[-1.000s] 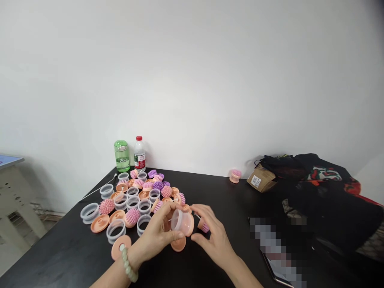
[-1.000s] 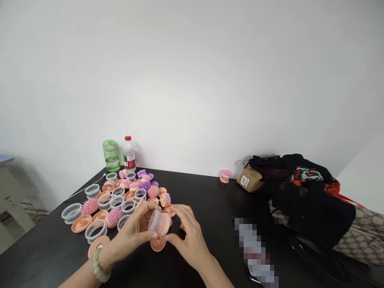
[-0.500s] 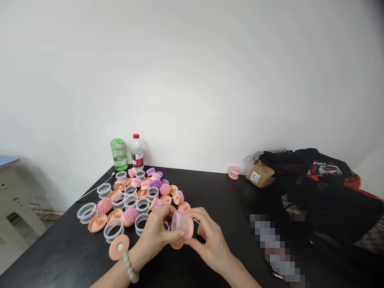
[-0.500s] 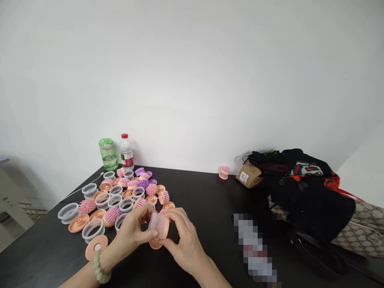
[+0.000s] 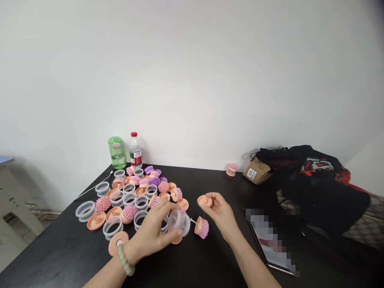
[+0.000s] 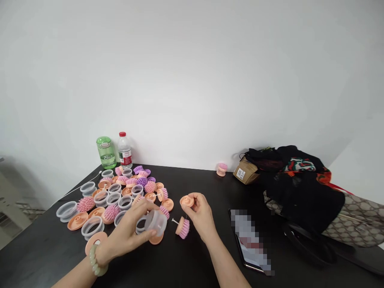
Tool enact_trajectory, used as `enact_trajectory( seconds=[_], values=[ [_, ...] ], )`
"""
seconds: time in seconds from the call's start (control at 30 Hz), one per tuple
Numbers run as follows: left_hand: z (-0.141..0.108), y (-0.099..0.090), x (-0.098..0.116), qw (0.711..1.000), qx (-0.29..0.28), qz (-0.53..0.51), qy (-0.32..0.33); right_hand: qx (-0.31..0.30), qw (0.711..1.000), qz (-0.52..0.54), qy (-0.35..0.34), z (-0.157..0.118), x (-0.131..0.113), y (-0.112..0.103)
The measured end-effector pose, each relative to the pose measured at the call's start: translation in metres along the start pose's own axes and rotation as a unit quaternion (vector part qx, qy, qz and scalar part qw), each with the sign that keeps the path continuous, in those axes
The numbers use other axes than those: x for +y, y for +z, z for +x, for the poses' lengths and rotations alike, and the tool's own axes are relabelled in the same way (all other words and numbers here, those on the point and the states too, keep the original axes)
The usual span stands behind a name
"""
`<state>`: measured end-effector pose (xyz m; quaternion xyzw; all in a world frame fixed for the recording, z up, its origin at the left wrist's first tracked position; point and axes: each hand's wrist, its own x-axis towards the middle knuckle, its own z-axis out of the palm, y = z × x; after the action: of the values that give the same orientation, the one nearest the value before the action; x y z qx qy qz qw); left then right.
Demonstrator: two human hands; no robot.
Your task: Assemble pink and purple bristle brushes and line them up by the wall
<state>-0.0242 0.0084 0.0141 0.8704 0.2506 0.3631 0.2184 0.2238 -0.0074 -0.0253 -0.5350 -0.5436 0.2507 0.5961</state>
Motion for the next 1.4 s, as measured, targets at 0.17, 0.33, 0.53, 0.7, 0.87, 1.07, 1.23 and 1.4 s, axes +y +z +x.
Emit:
enact_trajectory(
  seconds=[0.17,0.33,0.53,0.7,0.87,1.07,1.23,1.4],
  values=[
    [-0.005,0.021,0.005,0.984,-0.098,0.102,0.106,-0.064,0.991,-0.066,0.096,0.009,0.02,-0.007],
    [-0.009,0.036,0.003,0.971,-0.15,0.14,0.124,-0.076,0.984,-0.13,0.095,0.01,0.026,-0.007],
    [-0.008,0.038,-0.001,0.965,-0.14,0.197,0.099,-0.102,0.978,-0.164,0.074,0.004,0.023,0.002],
    [-0.006,0.04,-0.009,0.959,-0.091,0.256,0.076,-0.064,0.982,-0.167,0.067,-0.003,0.025,0.021],
    [-0.007,0.039,-0.015,0.958,-0.064,0.259,0.108,-0.036,0.985,-0.157,0.063,-0.009,0.026,0.037],
    [-0.007,0.048,-0.016,0.937,-0.091,0.293,0.17,-0.046,0.989,-0.131,0.057,-0.016,0.022,0.043],
    [-0.007,0.055,-0.021,0.92,-0.065,0.359,0.14,-0.051,0.99,-0.124,0.037,-0.018,0.019,0.038],
    [-0.007,0.054,-0.032,0.906,-0.021,0.415,0.08,0.016,0.983,-0.174,0.061,0.004,0.027,0.029]
  ],
)
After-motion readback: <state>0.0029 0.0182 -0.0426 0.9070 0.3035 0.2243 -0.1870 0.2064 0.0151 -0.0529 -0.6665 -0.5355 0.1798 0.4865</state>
